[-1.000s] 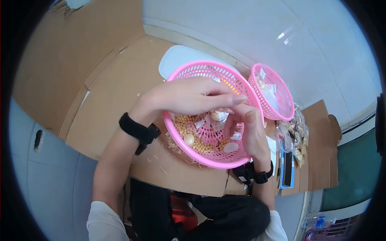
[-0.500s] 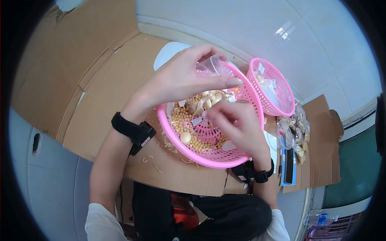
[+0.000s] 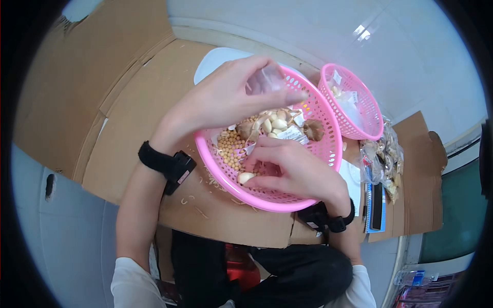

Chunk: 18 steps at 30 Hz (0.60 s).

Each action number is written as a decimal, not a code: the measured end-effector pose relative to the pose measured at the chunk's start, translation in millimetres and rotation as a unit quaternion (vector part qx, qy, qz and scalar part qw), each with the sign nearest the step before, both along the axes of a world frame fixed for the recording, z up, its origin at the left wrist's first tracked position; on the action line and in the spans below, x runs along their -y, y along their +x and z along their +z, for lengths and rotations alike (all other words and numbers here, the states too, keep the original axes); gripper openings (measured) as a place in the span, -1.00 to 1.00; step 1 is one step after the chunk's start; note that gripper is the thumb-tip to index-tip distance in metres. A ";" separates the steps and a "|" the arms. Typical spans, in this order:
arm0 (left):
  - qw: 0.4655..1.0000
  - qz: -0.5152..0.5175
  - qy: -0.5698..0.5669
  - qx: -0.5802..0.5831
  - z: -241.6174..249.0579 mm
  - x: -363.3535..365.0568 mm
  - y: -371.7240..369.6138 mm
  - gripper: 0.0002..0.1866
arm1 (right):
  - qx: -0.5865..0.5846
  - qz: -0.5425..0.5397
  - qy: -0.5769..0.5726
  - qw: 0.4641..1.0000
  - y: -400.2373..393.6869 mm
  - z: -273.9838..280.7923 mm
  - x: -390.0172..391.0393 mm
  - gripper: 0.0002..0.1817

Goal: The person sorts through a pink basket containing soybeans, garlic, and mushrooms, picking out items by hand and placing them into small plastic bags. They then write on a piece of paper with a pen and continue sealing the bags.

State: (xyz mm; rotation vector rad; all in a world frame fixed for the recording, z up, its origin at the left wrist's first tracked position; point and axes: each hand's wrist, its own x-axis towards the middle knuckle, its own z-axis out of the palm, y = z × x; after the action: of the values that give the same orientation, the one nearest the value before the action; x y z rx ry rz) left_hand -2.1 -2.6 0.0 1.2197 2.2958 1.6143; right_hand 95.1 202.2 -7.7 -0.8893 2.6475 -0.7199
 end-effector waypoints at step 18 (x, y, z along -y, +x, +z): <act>0.991 0.025 0.121 0.051 -10.3 1.3 -7.6 -0.21 | -0.027 -0.079 -0.113 0.990 2.0 -2.6 2.0 -0.73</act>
State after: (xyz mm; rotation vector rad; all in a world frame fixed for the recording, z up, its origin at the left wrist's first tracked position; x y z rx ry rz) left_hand -9.7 -3.9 -10.3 1.0995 2.1362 1.9709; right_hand 97.1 200.2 -10.4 -0.7691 2.7466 -1.0676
